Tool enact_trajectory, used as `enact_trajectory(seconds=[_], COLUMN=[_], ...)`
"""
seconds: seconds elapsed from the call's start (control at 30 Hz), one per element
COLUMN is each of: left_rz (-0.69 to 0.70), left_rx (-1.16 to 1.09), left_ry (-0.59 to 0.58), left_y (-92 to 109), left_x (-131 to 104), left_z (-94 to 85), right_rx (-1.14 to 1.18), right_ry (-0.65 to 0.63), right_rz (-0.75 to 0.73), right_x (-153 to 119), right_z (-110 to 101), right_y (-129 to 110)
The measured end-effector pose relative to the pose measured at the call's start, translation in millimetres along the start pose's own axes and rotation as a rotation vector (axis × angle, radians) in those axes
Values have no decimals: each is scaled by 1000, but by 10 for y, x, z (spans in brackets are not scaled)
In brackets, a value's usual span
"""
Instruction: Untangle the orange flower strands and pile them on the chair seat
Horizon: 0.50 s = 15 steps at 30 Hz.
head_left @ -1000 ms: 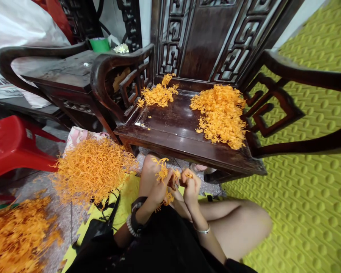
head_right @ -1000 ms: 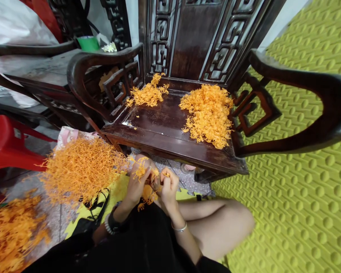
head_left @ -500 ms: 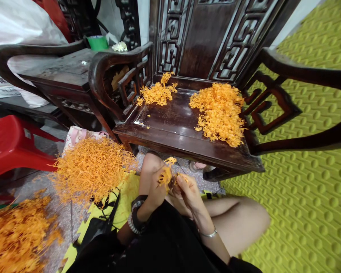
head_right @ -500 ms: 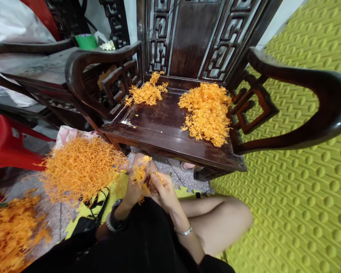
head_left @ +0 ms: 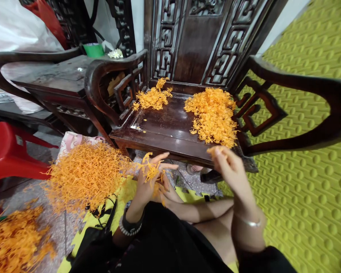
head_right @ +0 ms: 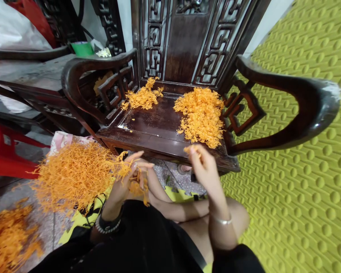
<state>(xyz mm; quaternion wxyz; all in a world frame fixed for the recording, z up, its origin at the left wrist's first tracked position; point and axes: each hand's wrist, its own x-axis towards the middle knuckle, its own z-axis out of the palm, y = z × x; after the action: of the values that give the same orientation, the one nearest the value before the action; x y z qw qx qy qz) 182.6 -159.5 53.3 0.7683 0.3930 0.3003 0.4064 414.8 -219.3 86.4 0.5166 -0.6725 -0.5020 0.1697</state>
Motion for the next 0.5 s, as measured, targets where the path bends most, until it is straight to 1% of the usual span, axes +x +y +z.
enact_trajectory(seconds=[0.03, 0.07, 0.1, 0.13, 0.2, 0.27, 0.33, 0.37, 0.43, 0.47, 0.5], left_rz=[30, 44, 36, 14, -26, -56, -98, -127, -176, -186, -188], left_rx=[21, 17, -13, -54, -137, -198, -235, -246, -265, -274, -277], left_ry=[-87, -148, -178, -207, -283, -368, -440, -473, -527, -541, -546], left_y=[-35, -74, -114, -153, -215, -244, -238, -223, -180, -158, -138], left_x=[14, 34, 57, 82, 130, 170, 200, 213, 235, 245, 254], left_z=[-12, -32, -55, -78, -110, -117, -101, -88, -60, -48, -37], right_rx=[-215, -445, -694, -776, -866, -903, -943, -964, -968, -924, -835], right_ry=[111, 182, 233, 240, 204, 138, 117, 144, 251, 295, 301], right_rz=[-54, -39, 36, 87, 162, 215, 237, 209, 63, -41, -148], right_x=[229, 471, 718, 954, 1351, 1592, 1675, 1669, 1593, 1530, 1449], right_z=[-131, -247, -341, -410, -471, -451, -391, -356, -280, -233, -176], right_y=[7, 23, 49, 89, 203, 340, 460, 501, 522, 497, 449])
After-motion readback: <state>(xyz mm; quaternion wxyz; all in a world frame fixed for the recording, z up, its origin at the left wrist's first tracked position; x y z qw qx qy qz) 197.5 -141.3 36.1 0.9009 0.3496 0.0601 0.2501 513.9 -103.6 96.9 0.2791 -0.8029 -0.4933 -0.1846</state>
